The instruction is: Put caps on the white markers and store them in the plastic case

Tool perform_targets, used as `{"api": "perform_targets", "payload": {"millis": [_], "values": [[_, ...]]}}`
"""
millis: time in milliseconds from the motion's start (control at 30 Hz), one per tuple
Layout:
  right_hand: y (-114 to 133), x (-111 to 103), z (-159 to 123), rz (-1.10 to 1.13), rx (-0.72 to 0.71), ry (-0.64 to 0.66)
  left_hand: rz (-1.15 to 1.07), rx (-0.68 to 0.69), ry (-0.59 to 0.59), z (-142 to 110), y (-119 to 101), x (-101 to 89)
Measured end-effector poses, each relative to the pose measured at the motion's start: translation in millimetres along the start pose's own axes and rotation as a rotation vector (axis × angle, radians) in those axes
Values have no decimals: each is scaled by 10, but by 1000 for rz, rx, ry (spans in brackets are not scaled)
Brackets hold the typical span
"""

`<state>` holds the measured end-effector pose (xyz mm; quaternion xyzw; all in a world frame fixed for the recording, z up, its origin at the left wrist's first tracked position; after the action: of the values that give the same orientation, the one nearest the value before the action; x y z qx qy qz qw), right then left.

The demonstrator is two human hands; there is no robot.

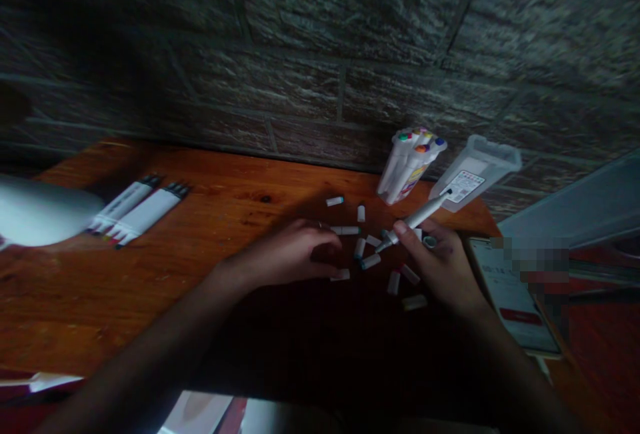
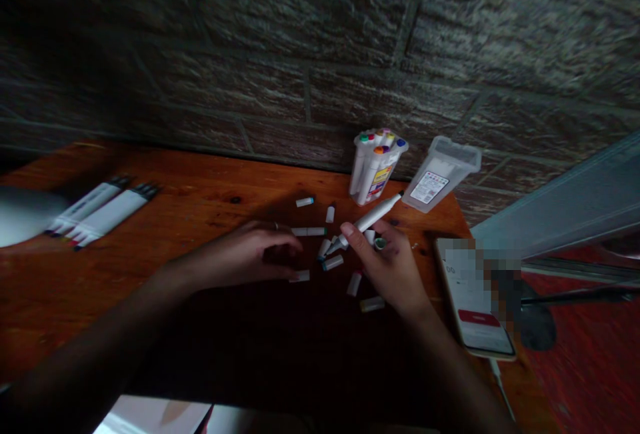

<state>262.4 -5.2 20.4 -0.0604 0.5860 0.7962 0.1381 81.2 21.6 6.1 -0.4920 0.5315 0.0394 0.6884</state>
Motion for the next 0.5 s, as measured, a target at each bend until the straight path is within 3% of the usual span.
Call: {"api": "perform_targets", "payload": {"millis": [133, 300, 500], "values": [[7, 102, -15, 2, -25, 53, -229, -15, -130, -11, -11, -156], [-2, 338, -82, -5, -25, 158, -464, 16, -125, 3, -149, -81], [44, 567, -152, -83, -70, 352, -693, -81, -279, -7, -24, -239]]}}
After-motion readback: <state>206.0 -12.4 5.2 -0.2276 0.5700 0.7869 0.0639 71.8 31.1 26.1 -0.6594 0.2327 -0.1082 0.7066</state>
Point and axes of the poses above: each hand's wrist, its own z-axis towards the middle knuckle, its own x-axis out of the palm, y = z × x, the point moved 9 cm from there along z, towards the middle knuckle, and after that the axes turned 9 degrees about -x, right-handed, at the moved point
